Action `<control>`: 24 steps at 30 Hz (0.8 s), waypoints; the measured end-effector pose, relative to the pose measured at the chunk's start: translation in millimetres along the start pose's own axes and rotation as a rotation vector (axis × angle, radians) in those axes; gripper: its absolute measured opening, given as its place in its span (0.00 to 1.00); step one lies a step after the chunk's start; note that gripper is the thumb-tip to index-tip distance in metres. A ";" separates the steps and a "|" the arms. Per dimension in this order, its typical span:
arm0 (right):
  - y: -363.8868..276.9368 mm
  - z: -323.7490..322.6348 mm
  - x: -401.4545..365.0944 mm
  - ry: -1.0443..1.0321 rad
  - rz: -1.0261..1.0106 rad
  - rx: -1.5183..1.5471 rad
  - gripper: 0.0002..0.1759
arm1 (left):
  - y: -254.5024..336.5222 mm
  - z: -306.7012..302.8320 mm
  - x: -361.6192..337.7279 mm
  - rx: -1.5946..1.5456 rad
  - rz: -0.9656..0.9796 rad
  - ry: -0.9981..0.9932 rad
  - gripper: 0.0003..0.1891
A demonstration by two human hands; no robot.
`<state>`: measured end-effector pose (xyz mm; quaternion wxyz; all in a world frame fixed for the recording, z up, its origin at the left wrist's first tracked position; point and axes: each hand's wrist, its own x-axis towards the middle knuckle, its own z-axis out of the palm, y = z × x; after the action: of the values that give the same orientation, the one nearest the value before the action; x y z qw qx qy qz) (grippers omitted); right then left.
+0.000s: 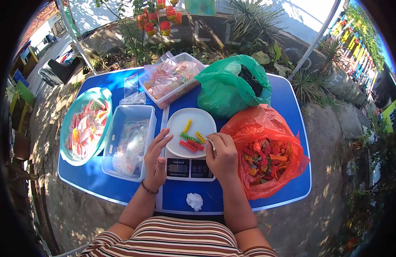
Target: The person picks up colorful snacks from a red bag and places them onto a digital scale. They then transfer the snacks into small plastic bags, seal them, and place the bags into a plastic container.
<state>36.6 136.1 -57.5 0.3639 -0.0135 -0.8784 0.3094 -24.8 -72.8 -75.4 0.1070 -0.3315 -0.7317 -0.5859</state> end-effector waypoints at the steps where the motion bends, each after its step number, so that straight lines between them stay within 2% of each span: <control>1: 0.3 0.2 0.4 0.000 0.000 0.000 0.09 | -0.1 0.1 0.2 0.000 -0.012 0.000 0.37; 11: -0.2 0.2 0.6 -0.003 0.005 0.009 0.09 | -4.9 1.1 0.0 -0.021 -0.071 0.017 0.41; 20: 2.2 -0.8 0.6 0.007 -0.003 0.002 0.09 | -6.0 0.0 0.4 -0.060 -0.044 0.014 0.44; 24: 0.3 -1.0 0.5 0.005 -0.003 0.009 0.09 | 1.8 -0.8 2.0 -0.020 -0.099 0.013 0.44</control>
<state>36.9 137.0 -56.8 0.3664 -0.0114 -0.8762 0.3127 -25.4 -72.7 -72.7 0.0791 -0.2921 -0.7406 -0.6000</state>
